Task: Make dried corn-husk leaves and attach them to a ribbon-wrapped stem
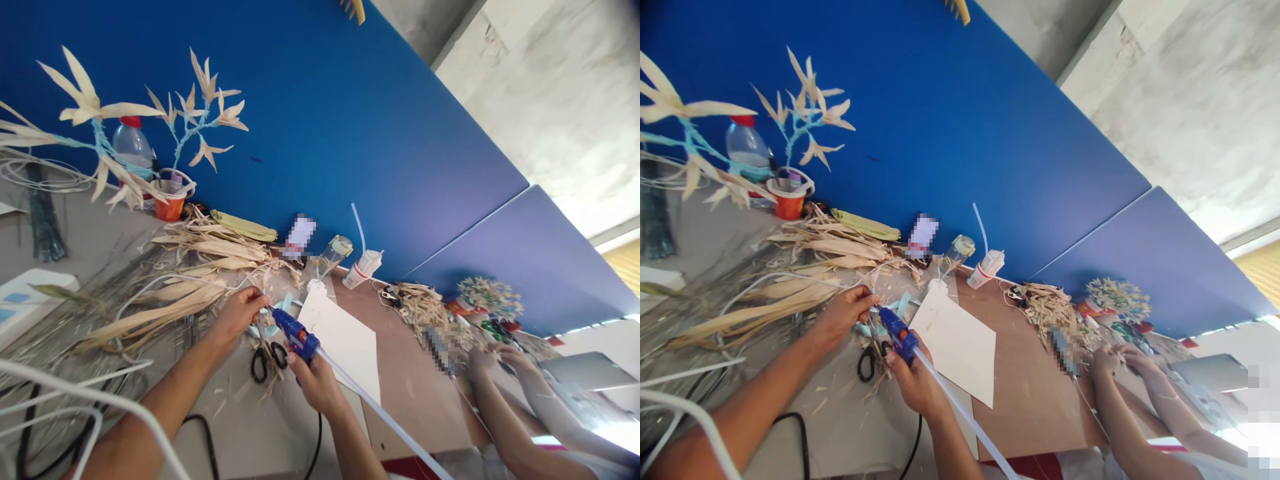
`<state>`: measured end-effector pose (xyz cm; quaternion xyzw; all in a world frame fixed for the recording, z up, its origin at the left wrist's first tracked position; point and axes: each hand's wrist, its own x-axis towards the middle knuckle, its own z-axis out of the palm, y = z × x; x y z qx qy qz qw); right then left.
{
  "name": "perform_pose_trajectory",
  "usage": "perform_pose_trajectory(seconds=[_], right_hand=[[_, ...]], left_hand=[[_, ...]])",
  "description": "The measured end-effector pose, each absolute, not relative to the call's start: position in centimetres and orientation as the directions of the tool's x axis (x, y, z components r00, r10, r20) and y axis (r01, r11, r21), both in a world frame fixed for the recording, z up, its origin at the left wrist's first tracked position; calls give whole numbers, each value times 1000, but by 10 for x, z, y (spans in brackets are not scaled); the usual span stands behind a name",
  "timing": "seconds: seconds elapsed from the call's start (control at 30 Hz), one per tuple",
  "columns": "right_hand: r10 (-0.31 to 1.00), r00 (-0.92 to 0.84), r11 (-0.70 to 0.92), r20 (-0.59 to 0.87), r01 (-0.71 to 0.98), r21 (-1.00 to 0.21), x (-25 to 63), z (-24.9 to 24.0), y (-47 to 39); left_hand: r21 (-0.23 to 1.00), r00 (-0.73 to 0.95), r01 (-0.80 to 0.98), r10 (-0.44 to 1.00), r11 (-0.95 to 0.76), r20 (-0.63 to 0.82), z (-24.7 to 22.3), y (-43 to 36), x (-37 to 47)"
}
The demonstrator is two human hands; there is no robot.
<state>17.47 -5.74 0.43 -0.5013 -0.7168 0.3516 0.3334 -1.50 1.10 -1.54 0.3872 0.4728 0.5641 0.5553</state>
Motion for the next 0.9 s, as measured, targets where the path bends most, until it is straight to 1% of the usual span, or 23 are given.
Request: perform_pose_trajectory(seconds=[0.23, 0.5, 0.73, 0.9], right_hand=[[953, -274, 250, 126, 484, -839, 180, 4, -61], [949, -293, 250, 115, 482, -840, 174, 11, -57], [953, -285, 250, 104, 544, -801, 180, 12, -62], [950, -293, 249, 105, 515, -820, 175, 17, -59]], left_hand=[[974, -91, -215, 992, 69, -91, -9, 10, -15], [975, -84, -204, 991, 83, -102, -7, 9, -15], [983, -77, -163, 992, 87, -100, -9, 11, -15], [984, -63, -154, 993, 87, -98, -9, 11, -15]])
